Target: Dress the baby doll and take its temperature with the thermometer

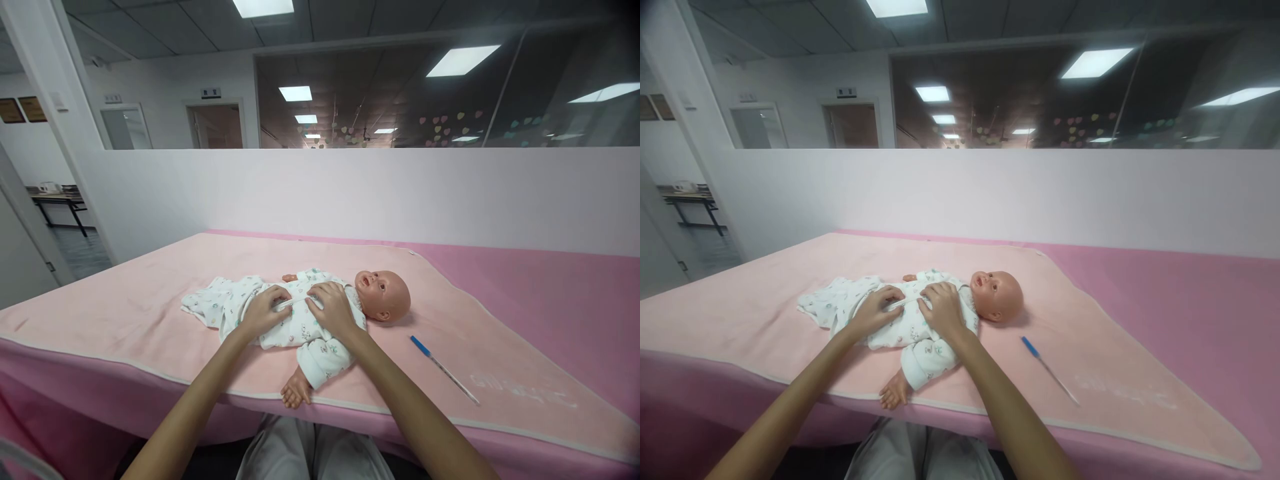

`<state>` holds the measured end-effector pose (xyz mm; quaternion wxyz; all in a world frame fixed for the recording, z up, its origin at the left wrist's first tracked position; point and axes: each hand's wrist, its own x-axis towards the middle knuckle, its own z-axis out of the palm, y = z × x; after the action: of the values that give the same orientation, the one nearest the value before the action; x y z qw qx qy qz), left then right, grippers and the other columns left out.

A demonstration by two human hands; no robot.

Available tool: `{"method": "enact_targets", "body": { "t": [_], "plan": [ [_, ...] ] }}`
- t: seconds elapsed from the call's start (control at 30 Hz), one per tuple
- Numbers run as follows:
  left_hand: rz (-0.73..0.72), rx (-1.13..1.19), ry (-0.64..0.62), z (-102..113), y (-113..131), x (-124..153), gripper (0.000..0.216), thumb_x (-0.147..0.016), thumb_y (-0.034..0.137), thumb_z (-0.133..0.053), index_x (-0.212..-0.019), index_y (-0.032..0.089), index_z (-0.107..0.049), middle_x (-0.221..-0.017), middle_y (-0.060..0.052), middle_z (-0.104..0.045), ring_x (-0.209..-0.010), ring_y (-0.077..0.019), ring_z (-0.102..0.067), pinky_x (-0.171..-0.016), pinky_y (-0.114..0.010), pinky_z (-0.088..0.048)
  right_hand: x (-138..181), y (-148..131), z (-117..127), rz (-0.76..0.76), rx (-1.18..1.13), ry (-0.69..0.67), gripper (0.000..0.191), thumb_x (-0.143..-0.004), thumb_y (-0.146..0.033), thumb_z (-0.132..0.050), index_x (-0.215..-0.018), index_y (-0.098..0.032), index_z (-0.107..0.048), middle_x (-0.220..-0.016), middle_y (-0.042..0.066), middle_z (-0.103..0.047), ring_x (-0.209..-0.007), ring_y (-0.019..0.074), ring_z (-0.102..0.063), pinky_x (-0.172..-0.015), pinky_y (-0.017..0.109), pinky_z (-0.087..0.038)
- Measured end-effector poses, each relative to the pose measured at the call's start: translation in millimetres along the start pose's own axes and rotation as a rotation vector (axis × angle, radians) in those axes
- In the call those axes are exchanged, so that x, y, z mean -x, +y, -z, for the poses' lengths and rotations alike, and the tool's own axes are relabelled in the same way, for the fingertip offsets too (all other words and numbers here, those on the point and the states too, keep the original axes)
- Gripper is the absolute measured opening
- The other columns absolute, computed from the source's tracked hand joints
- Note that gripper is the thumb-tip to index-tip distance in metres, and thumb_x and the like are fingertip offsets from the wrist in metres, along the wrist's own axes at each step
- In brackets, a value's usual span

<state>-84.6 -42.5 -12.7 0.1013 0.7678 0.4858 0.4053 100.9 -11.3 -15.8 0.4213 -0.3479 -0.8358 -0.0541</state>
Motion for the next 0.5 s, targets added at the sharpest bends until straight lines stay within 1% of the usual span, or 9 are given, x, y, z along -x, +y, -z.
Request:
{"method": "enact_targets", "body": {
  "t": [0.23,0.37,0.5],
  "plan": [
    [0.040,0.134,-0.066,0.2,-6.8,0.1,0.019,-0.070,0.018,-0.048,-0.086,0.020,-0.059,-0.097,-0.002,-0.059,-0.089,-0.0176,-0.054,-0.078,-0.026,-0.042,0.7,0.5,-0.4,-0.014,0.004,-0.007,0.007,-0.078,-0.022,-0.052,-0.079,-0.020,-0.059,-0.084,0.003,-0.062,-0.084,0.0175,-0.051,-0.079,0.032,-0.034],
    [0.035,0.161,-0.073,1.5,-5.5,0.0,0.020,-0.072,0.019,-0.046,-0.086,0.019,-0.060,-0.098,-0.003,-0.059,-0.092,-0.0184,-0.053,-0.082,-0.027,-0.041,0.7,-0.5,1.2,-0.021,-0.004,-0.021,0.007,-0.079,-0.022,-0.051,-0.080,-0.019,-0.058,-0.084,0.002,-0.061,-0.084,0.0168,-0.051,-0.078,0.031,-0.034],
    [0.032,0.188,-0.078,3.1,-3.3,0.3,0.021,-0.075,0.022,-0.043,-0.085,0.019,-0.061,-0.097,-0.004,-0.059,-0.092,-0.0186,-0.053,-0.082,-0.028,-0.040,0.6,-1.2,2.0,-0.027,-0.005,-0.025,0.007,-0.079,-0.022,-0.051,-0.079,-0.019,-0.058,-0.084,0.002,-0.061,-0.083,0.0171,-0.051,-0.078,0.031,-0.033]
  ]
}}
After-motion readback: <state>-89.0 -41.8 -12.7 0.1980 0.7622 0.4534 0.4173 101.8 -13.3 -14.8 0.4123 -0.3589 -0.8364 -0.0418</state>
